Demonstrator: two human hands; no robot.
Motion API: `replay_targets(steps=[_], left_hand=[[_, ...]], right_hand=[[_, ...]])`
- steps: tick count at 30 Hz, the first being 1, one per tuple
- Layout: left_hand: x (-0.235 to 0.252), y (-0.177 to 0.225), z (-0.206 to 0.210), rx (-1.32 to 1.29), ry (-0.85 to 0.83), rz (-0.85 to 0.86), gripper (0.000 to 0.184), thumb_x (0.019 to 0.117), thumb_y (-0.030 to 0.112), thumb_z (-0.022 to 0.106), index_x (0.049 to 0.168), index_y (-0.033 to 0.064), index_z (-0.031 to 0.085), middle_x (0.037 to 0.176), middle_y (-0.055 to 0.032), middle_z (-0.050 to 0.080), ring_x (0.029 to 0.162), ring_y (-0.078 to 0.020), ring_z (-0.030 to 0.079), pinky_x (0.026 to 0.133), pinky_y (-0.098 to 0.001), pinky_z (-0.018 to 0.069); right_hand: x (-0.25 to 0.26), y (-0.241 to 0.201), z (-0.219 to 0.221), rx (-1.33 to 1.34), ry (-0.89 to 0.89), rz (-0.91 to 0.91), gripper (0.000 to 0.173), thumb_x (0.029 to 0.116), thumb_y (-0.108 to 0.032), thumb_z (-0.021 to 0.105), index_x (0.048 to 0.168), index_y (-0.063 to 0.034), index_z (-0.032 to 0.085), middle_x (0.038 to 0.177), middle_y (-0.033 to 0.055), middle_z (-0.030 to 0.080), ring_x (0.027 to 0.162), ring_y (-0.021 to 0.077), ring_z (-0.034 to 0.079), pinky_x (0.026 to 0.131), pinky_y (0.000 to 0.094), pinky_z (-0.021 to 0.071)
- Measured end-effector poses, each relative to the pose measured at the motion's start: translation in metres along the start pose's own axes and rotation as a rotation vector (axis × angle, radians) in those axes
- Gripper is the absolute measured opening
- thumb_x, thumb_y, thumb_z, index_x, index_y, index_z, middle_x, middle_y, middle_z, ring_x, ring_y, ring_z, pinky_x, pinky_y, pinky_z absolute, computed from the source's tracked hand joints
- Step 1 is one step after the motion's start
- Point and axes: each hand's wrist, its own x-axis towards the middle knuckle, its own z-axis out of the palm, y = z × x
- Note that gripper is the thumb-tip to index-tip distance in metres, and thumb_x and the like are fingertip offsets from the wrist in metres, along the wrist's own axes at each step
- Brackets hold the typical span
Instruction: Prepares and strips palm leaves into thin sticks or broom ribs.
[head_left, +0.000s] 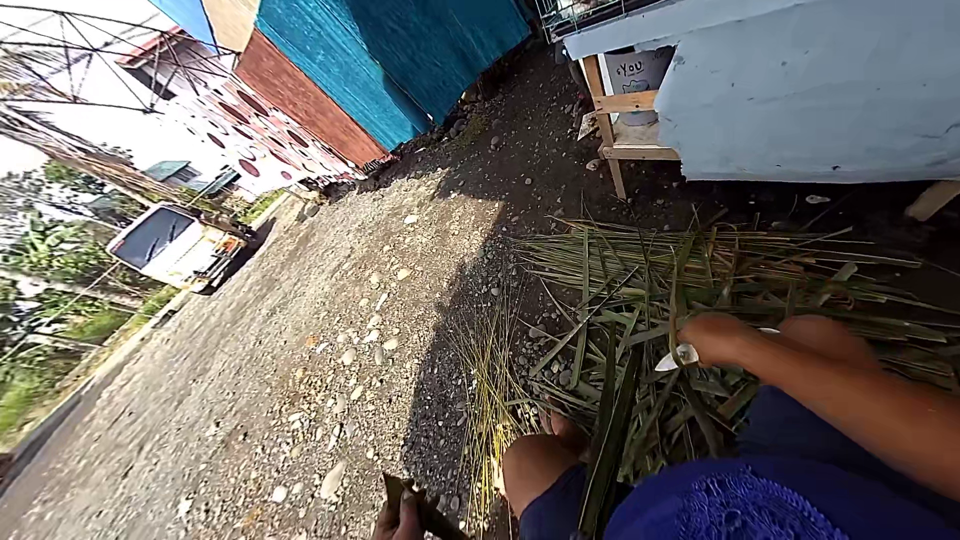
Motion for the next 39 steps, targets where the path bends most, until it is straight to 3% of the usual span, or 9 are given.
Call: replay_targets(steps=[5, 9, 11, 13, 16, 21, 27, 32, 39], left_hand=[[-0.015, 0.095, 0.079, -0.294, -0.112, 0.219, 0.015, 0.1028, 0.004, 0.053, 0.111, -0.0024, 0.063, 0.084, 0.0006, 0.068, 0.073, -0.0055, 0.067, 0.071, -0.0254, 0.0588], [-0.040, 0.125, 0.132, -0.398, -0.290, 0.325, 0.015, 0.0988, -0.001, 0.055, 0.110, -0.0031, 0.066, 0.085, -0.0026, 0.072, 0.068, -0.0083, 0.068, 0.062, -0.0249, 0.0590], [-0.057, 0.131, 0.158, -0.435, -0.371, 0.308, 0.015, 0.0978, -0.004, 0.056, 0.110, -0.0056, 0.065, 0.089, -0.0068, 0.073, 0.070, -0.0118, 0.071, 0.064, -0.0289, 0.0622], [-0.075, 0.135, 0.183, -0.455, -0.440, 0.265, 0.015, 0.0966, -0.005, 0.057, 0.109, -0.0066, 0.066, 0.089, -0.0081, 0.074, 0.069, -0.0125, 0.071, 0.063, -0.0299, 0.0623], [-0.105, 0.138, 0.210, -0.508, -0.567, 0.139, 0.013, 0.0968, -0.005, 0.057, 0.107, -0.0072, 0.065, 0.087, -0.0092, 0.072, 0.069, -0.0137, 0.071, 0.065, -0.0314, 0.0629], [-0.136, 0.141, 0.225, -0.596, -0.735, -0.040, 0.011, 0.0989, -0.005, 0.055, 0.106, -0.0073, 0.063, 0.089, -0.0119, 0.073, 0.072, -0.0187, 0.073, 0.070, -0.0353, 0.0649], [-0.144, 0.138, 0.213, -0.606, -0.873, -0.124, 0.019, 0.1037, 0.002, 0.053, 0.117, -0.0062, 0.063, 0.092, -0.0133, 0.074, 0.075, -0.0199, 0.074, 0.074, -0.0351, 0.0640], [-0.134, 0.138, 0.195, -0.591, -0.756, 0.029, 0.017, 0.1043, 0.002, 0.050, 0.107, -0.0052, 0.065, 0.090, -0.0117, 0.075, 0.073, -0.0186, 0.075, 0.070, -0.0329, 0.0646], [-0.140, 0.132, 0.198, -0.540, -0.724, 0.207, 0.006, 0.0977, -0.007, 0.059, 0.100, -0.0057, 0.065, 0.091, -0.0126, 0.077, 0.074, -0.0190, 0.076, 0.071, -0.0330, 0.0657]], right_hand=[[-0.022, -0.041, 0.017, -0.203, -0.137, 0.086, 0.021, 0.0950, -0.009, 0.064, 0.106, 0.0080, 0.069, 0.118, 0.0297, 0.066, 0.113, 0.0499, 0.062, 0.089, 0.0702, 0.0483], [-0.047, -0.033, -0.024, -0.061, 0.076, 0.067, 0.025, 0.0921, -0.015, 0.073, 0.105, 0.0060, 0.069, 0.112, 0.0303, 0.067, 0.110, 0.0515, 0.063, 0.089, 0.0711, 0.0480], [-0.055, -0.021, -0.033, 0.175, 0.245, -0.060, 0.035, 0.0931, -0.019, 0.075, 0.121, 0.0014, 0.069, 0.117, 0.0266, 0.067, 0.113, 0.0452, 0.063, 0.097, 0.0665, 0.0470], [-0.067, -0.016, -0.033, 0.557, 0.363, -0.235, 0.043, 0.0914, -0.013, 0.078, 0.130, 0.0013, 0.066, 0.117, 0.0203, 0.070, 0.106, 0.0302, 0.067, 0.097, 0.0498, 0.0524], [-0.080, -0.021, -0.013, 1.139, 0.202, -0.471, 0.036, 0.0862, -0.008, 0.072, 0.122, -0.0060, 0.068, 0.094, -0.0029, 0.071, 0.063, -0.0001, 0.058, 0.054, 0.0158, 0.0475], [-0.067, -0.033, 0.034, 1.577, -0.229, -0.555, 0.057, 0.0829, -0.016, 0.072, 0.138, -0.0138, 0.058, 0.073, -0.0062, 0.058, 0.051, 0.0027, 0.051, 0.048, 0.0192, 0.0461], [-0.054, -0.033, 0.044, 1.980, -0.149, -0.642, 0.023, 0.0786, -0.025, 0.085, 0.092, -0.0230, 0.067, 0.068, -0.0036, 0.058, 0.051, 0.0039, 0.053, 0.046, 0.0194, 0.0454], [-0.050, -0.018, 0.038, 2.018, -0.061, -0.619, 0.019, 0.0786, -0.024, 0.084, 0.086, -0.0227, 0.066, 0.067, -0.0043, 0.059, 0.050, 0.0029, 0.053, 0.046, 0.0186, 0.0453], [-0.061, -0.027, 0.032, 1.815, -0.077, -0.568, 0.030, 0.0898, -0.018, 0.068, 0.118, -0.0187, 0.056, 0.069, -0.0058, 0.054, 0.049, 0.0021, 0.049, 0.045, 0.0167, 0.0429]])
